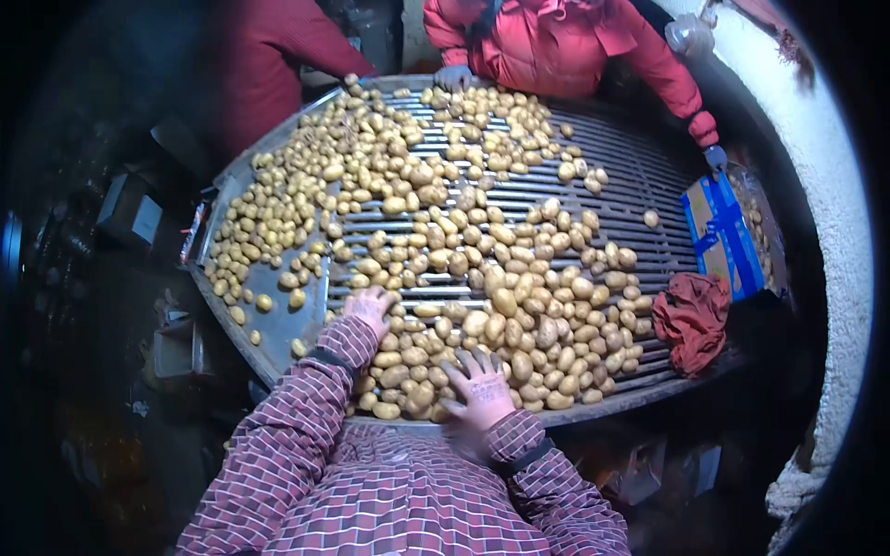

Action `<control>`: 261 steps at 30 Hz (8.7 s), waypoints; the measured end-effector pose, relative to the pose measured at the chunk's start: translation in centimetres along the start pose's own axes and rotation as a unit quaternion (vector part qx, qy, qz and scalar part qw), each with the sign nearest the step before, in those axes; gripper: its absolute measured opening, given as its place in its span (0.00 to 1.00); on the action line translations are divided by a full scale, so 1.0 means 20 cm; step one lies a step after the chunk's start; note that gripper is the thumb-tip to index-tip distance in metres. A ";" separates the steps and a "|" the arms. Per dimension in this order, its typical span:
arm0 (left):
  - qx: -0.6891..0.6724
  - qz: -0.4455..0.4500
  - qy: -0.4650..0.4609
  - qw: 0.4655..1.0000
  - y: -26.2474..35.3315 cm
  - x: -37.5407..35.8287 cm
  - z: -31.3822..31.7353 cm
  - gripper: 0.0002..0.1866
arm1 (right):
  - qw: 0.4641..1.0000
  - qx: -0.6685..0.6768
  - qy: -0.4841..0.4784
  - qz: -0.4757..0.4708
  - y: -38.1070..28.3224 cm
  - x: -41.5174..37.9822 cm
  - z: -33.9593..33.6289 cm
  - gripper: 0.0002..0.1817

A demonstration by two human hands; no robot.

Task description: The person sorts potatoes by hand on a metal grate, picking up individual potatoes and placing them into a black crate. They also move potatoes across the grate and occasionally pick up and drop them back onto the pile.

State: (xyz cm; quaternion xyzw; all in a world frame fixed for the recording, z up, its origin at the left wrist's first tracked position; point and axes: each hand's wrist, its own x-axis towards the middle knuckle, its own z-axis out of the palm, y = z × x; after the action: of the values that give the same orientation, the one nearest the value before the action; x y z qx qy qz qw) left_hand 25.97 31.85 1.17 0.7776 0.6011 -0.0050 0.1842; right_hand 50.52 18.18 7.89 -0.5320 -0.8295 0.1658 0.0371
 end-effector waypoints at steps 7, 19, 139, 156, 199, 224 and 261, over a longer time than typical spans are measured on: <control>0.000 -0.099 -0.101 0.990 -0.15 -0.15 -0.06 0.20 | 0.977 -0.141 -0.122 -0.104 -0.05 0.16 0.11 0.46; -0.298 -0.261 0.223 0.891 -0.57 -0.85 -0.13 0.10 | 0.986 -0.151 -0.037 -0.064 -0.04 1.13 0.08 0.32; -0.798 -0.280 0.431 0.314 -1.51 -1.40 -0.28 0.36 | 0.983 0.172 -0.039 0.055 0.00 0.71 0.39 0.25; -0.855 -0.168 0.151 0.467 -0.47 -1.44 0.06 0.19 | 0.926 0.332 -0.170 -0.058 -0.54 0.60 0.42 0.28; 0.002 -0.141 0.031 0.989 -0.16 -0.97 0.20 0.18 | 0.929 -0.081 -0.258 -0.253 -0.53 0.43 0.55 0.11; -0.933 -0.129 -0.041 0.334 -0.05 -0.92 0.15 0.26 | 0.974 0.042 -0.214 0.068 0.05 0.63 0.07 0.34; -0.792 -0.213 0.259 0.510 -0.35 -1.01 -0.01 0.23 | 0.602 0.767 -0.111 0.191 -0.18 0.52 -0.05 0.24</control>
State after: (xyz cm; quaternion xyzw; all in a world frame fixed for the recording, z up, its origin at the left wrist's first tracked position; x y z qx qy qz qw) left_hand 13.85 14.55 3.98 0.1240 0.5239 0.6356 0.5534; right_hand 43.17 26.34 8.83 -0.4319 -0.2745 0.8024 0.3068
